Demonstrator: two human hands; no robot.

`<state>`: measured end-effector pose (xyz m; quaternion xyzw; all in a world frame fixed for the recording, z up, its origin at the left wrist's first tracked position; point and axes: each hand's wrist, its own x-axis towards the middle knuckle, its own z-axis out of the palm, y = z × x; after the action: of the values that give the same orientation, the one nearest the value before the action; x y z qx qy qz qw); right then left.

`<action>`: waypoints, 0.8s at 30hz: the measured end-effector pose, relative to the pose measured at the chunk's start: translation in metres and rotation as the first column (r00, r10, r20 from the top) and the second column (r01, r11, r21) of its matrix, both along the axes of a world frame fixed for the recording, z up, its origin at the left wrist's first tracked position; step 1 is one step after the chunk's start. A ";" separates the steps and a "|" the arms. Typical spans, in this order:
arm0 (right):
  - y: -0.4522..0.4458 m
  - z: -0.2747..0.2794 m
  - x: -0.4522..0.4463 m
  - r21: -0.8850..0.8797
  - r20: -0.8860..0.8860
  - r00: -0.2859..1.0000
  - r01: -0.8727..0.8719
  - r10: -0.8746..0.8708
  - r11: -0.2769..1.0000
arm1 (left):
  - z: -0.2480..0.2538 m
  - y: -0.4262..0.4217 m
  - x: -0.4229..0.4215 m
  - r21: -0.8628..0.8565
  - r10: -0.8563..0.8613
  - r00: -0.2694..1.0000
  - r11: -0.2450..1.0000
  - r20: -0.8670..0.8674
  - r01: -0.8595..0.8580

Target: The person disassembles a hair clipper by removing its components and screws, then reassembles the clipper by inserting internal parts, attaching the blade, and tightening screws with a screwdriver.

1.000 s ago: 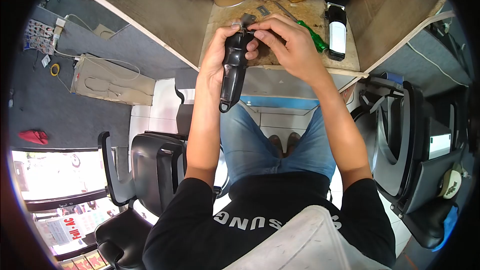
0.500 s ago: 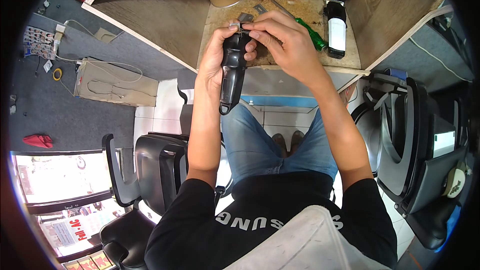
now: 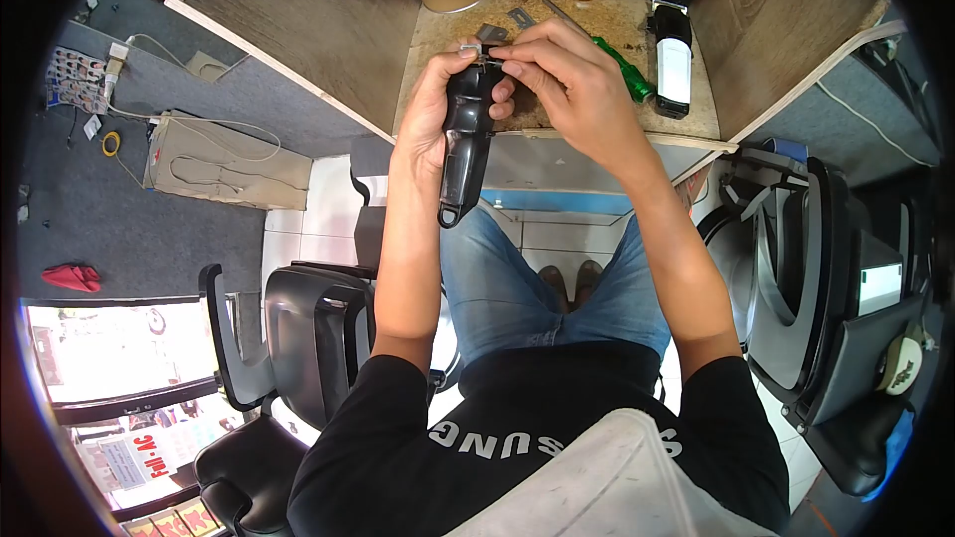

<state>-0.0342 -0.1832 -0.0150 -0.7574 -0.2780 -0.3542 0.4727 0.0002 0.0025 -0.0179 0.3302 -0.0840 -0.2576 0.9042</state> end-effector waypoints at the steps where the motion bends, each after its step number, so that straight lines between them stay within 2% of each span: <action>1: 0.000 0.000 0.000 -0.007 0.000 1.000 0.004 -0.004 1.000 | 0.000 0.000 0.000 0.002 0.006 1.000 1.000 -0.004 -0.006; 24: 0.000 0.000 0.000 0.025 0.000 1.000 0.030 -0.030 0.999 | 0.001 0.000 0.000 0.028 -0.003 1.000 1.000 0.006 0.003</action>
<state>-0.0337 -0.1833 -0.0149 -0.7555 -0.2624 -0.3647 0.4768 -0.0001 0.0022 -0.0173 0.3433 -0.0839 -0.2591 0.8988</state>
